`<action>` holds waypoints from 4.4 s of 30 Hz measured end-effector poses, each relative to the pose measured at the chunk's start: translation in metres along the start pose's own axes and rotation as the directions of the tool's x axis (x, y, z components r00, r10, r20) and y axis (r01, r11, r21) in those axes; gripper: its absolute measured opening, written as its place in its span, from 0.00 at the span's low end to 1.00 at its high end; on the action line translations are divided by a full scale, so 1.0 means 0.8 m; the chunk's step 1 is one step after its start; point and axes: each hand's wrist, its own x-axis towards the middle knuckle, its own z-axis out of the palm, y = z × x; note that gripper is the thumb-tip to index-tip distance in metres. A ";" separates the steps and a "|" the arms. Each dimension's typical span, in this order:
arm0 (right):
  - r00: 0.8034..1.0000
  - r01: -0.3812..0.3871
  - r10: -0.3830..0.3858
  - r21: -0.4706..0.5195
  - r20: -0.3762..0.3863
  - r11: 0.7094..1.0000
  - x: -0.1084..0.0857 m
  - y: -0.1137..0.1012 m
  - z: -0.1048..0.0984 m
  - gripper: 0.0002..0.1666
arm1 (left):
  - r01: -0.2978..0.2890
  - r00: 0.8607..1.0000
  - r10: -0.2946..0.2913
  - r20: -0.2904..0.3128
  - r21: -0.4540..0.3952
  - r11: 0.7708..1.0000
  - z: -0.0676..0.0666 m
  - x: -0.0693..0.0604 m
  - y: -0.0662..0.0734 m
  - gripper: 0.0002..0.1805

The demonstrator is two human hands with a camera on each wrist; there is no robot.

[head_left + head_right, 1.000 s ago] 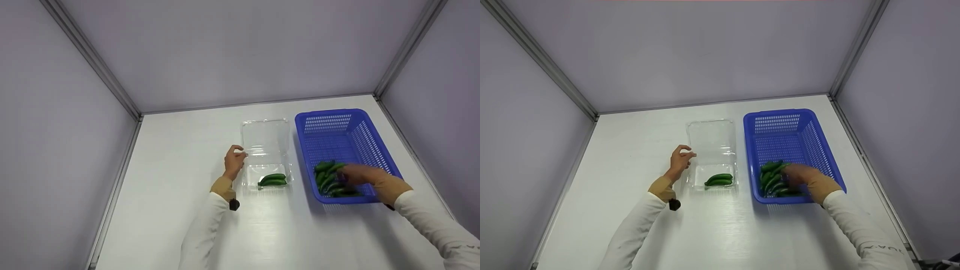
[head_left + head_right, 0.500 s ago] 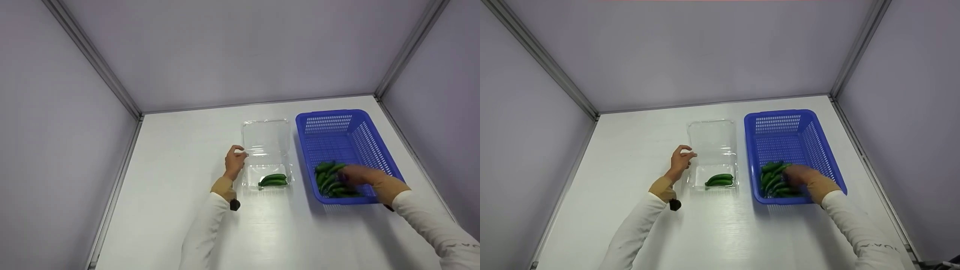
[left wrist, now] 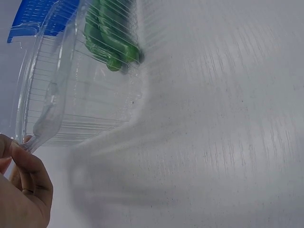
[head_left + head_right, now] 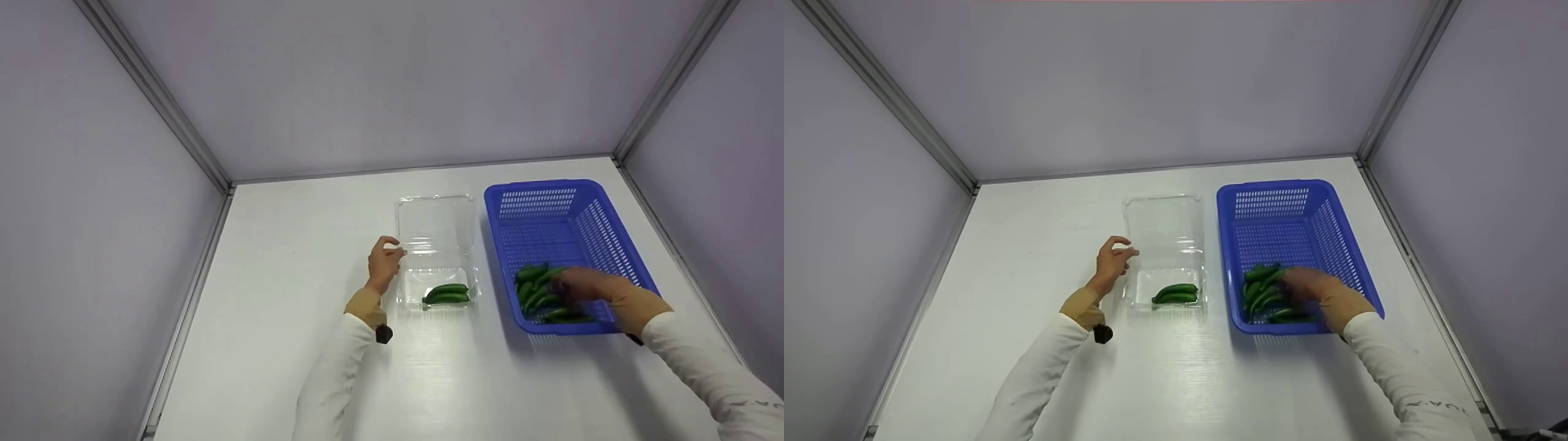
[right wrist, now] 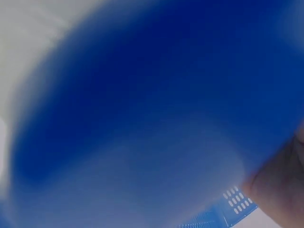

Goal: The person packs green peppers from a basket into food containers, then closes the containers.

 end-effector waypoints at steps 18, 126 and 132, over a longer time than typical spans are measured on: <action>0.954 0.209 -0.257 -0.273 -0.157 0.939 -0.012 -0.020 -0.031 0.14 | -0.010 1.000 0.010 0.005 0.000 1.000 0.000 0.000 0.000 0.12; 0.903 0.356 -0.428 -0.497 -0.033 0.791 0.166 -0.187 0.017 0.05 | 0.011 1.000 -0.011 -0.010 0.000 1.000 0.002 0.001 0.002 0.12; 0.899 0.369 -0.437 -0.512 -0.014 0.775 0.169 -0.187 0.017 0.05 | -0.001 1.000 0.001 -0.006 -0.002 1.000 0.004 0.002 0.002 0.12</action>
